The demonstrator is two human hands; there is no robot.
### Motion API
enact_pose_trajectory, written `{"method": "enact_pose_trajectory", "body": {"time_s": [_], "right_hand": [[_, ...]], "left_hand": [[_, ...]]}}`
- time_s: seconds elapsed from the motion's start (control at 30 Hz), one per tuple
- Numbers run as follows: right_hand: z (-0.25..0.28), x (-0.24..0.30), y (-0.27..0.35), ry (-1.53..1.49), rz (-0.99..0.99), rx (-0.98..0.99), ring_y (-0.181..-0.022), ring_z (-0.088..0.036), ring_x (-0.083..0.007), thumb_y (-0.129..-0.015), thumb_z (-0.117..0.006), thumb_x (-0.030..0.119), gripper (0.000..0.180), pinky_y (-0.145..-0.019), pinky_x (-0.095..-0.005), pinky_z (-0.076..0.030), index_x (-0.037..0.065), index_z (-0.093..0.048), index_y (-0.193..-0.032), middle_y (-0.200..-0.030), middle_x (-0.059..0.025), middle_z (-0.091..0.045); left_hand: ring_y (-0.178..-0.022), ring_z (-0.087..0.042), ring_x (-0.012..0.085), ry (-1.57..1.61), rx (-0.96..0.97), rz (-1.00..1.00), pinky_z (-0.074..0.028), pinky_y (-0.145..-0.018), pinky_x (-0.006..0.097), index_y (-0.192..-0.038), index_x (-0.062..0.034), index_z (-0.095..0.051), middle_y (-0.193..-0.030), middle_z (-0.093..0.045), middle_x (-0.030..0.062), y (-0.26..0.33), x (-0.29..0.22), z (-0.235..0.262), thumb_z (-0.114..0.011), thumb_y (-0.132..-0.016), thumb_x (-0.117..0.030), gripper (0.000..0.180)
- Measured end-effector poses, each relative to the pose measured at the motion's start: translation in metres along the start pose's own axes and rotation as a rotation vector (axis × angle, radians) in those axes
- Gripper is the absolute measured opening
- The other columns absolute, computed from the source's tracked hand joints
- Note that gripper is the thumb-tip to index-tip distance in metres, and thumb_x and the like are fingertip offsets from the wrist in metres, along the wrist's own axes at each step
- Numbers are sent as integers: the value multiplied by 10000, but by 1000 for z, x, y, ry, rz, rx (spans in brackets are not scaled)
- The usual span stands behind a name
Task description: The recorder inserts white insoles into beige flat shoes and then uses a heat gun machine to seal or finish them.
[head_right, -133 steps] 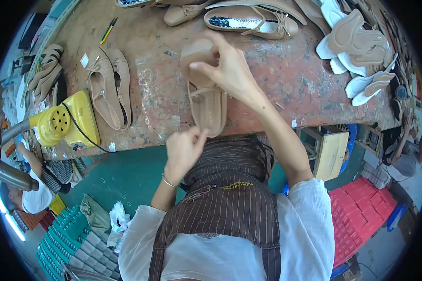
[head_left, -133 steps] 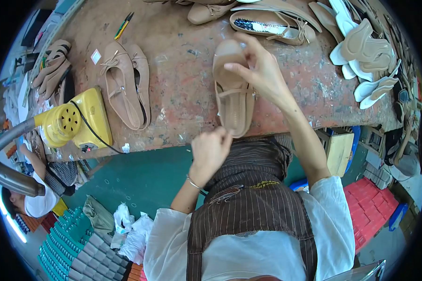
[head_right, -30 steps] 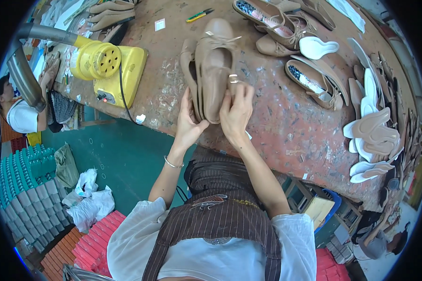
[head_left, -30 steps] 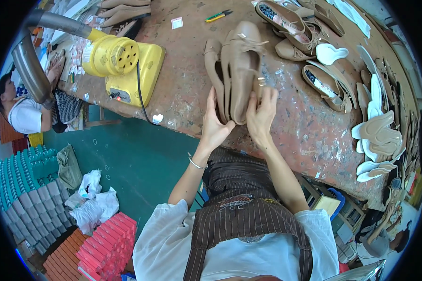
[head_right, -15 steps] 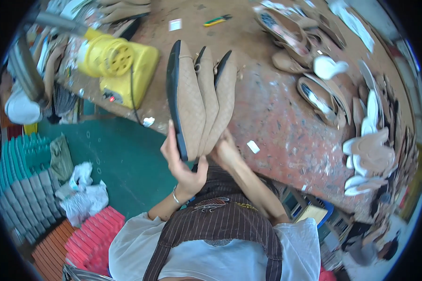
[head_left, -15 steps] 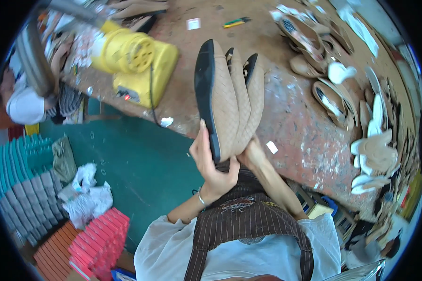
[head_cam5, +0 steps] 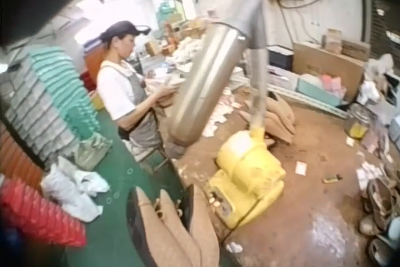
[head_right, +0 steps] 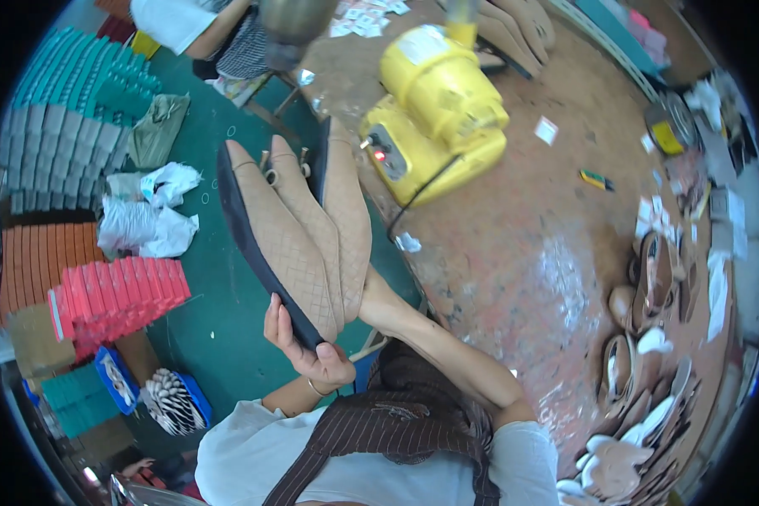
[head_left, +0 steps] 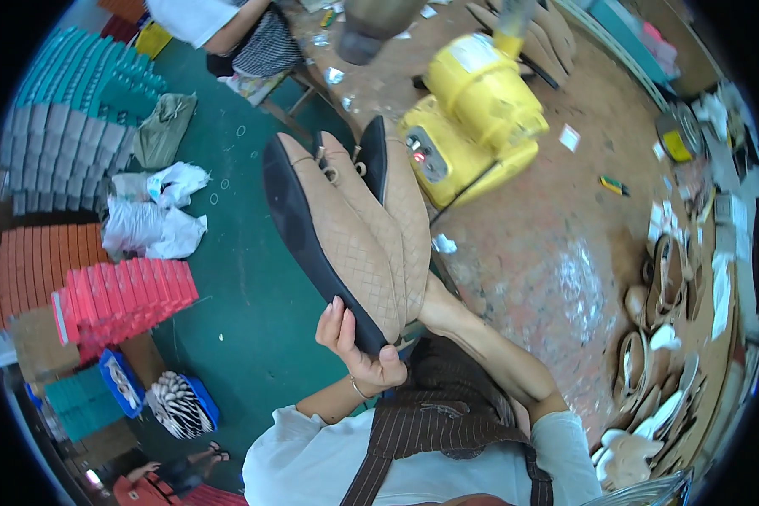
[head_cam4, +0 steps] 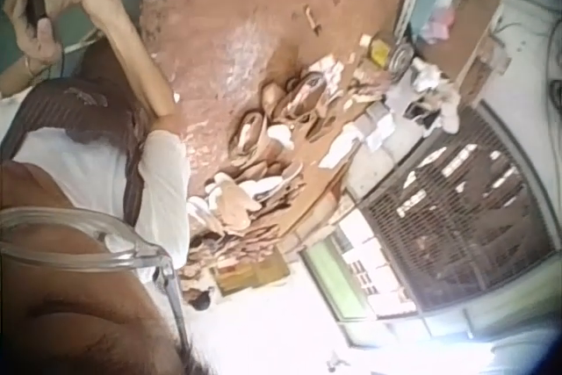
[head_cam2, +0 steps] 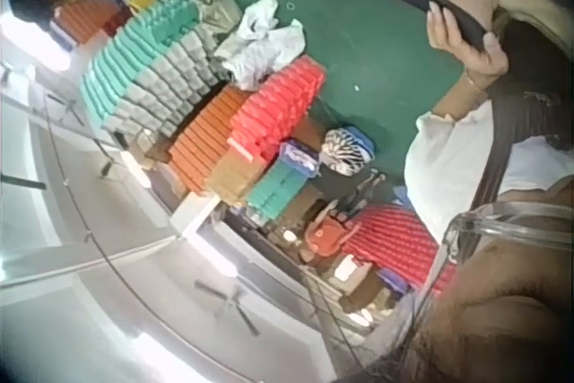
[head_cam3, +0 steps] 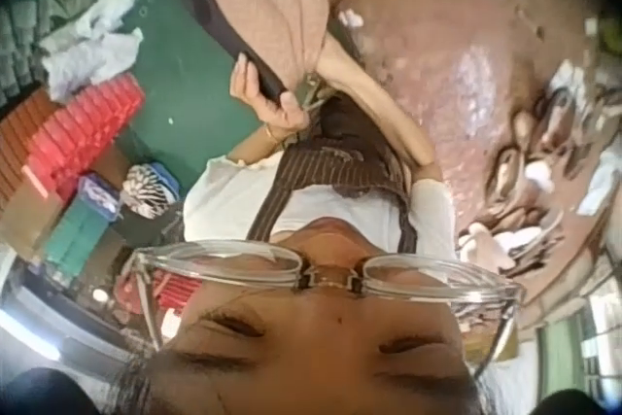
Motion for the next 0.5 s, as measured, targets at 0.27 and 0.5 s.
{"method": "enact_pose_trajectory", "body": {"time_s": [0.27,0.5], "right_hand": [[26,46,-96,3,69,70,-1246,-525,-191,-908,-697,194,635,-1025,-327,-457,-13,-414,-1438,-1401,-141,-524],[13,70,-110,202,103,-17,-1237,-528,-197,-910,-681,186,606,-1012,-319,-451,-30,-436,-1420,-1386,-149,-536]], "left_hand": [[-1356,-367,376,3,46,12,-276,-1136,472,-1397,130,-421,-1461,-365,296,-66,37,-55,-584,-903,-180,605],[-1277,-416,401,82,-195,99,-326,-1084,508,-1356,84,-486,-1408,-434,294,-71,53,-58,-621,-831,-193,609]]}}
Point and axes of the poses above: each hand's wrist, its own y-axis away from the middle knuckle, its own z-axis out of the back of the hand, x = y × z, the point moved 6 cm from there along -y, towards the middle knuckle
